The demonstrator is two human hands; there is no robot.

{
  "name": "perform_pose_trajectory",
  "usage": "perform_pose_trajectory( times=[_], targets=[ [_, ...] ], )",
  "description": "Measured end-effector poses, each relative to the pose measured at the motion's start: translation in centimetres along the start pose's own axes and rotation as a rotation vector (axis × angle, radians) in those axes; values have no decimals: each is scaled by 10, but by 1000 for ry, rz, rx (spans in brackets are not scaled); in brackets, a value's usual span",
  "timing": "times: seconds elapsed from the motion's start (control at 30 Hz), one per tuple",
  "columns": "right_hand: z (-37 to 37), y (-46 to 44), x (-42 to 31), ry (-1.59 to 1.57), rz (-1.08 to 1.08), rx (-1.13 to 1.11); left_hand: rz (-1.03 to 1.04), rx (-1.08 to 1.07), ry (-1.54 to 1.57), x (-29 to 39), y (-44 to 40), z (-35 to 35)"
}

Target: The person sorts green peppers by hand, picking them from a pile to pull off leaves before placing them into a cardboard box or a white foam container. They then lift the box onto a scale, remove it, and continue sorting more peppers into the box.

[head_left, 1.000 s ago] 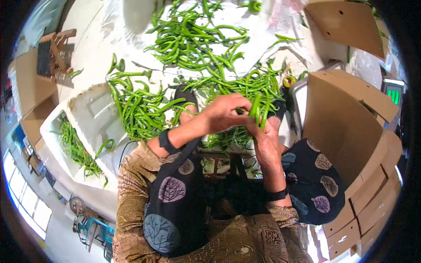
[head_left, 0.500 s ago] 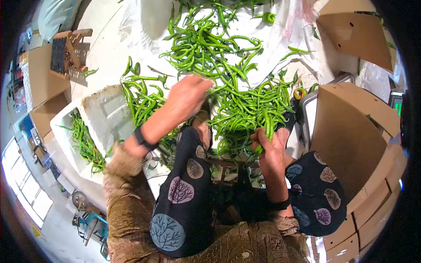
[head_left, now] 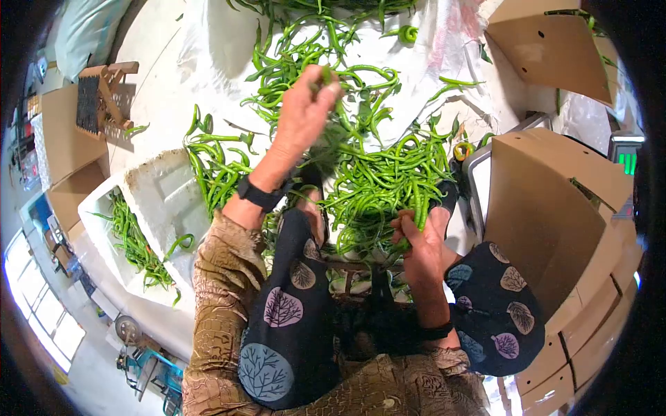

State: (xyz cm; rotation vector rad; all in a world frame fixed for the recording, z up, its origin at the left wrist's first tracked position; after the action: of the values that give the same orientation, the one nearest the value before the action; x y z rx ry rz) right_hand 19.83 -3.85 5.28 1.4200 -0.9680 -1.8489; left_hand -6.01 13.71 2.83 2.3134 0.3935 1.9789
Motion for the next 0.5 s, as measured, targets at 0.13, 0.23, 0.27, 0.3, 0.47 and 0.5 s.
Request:
perform_pose_trajectory(
  times=[0.13, 0.23, 0.27, 0.3, 0.47, 0.5],
  targets=[
    [1, 2, -2, 30, -6, -9, -13, -192, -226, -25, -8, 39],
    [-5, 4, -6, 125, -13, 35, -16, -318, -396, -79, -19, 102],
    [-3, 4, -5, 103, -9, 30, 82, -299, -630, -82, -21, 116],
    [-1, 5, -4, 81, -2, 22, 67, -334, -684, -87, -19, 125],
    [-7, 4, -7, 71, -15, 45, 233, -246, -694, -82, -19, 113],
    [-8, 3, -8, 72, -39, 30, 143, -318, -476, -81, -22, 103]
  ],
)
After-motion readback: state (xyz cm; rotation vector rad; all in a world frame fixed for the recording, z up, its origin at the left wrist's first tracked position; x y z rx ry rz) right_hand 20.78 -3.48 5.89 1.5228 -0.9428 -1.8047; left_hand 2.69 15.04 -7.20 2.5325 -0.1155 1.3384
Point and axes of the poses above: each hand's wrist, its own y-axis away from the middle knuckle, its own z-axis out of the palm, x = y × z, the point moved 9 cm from there along -y, towards the middle knuckle, and after that the axes turned 1 degree about -x, right-handed, at the moved point
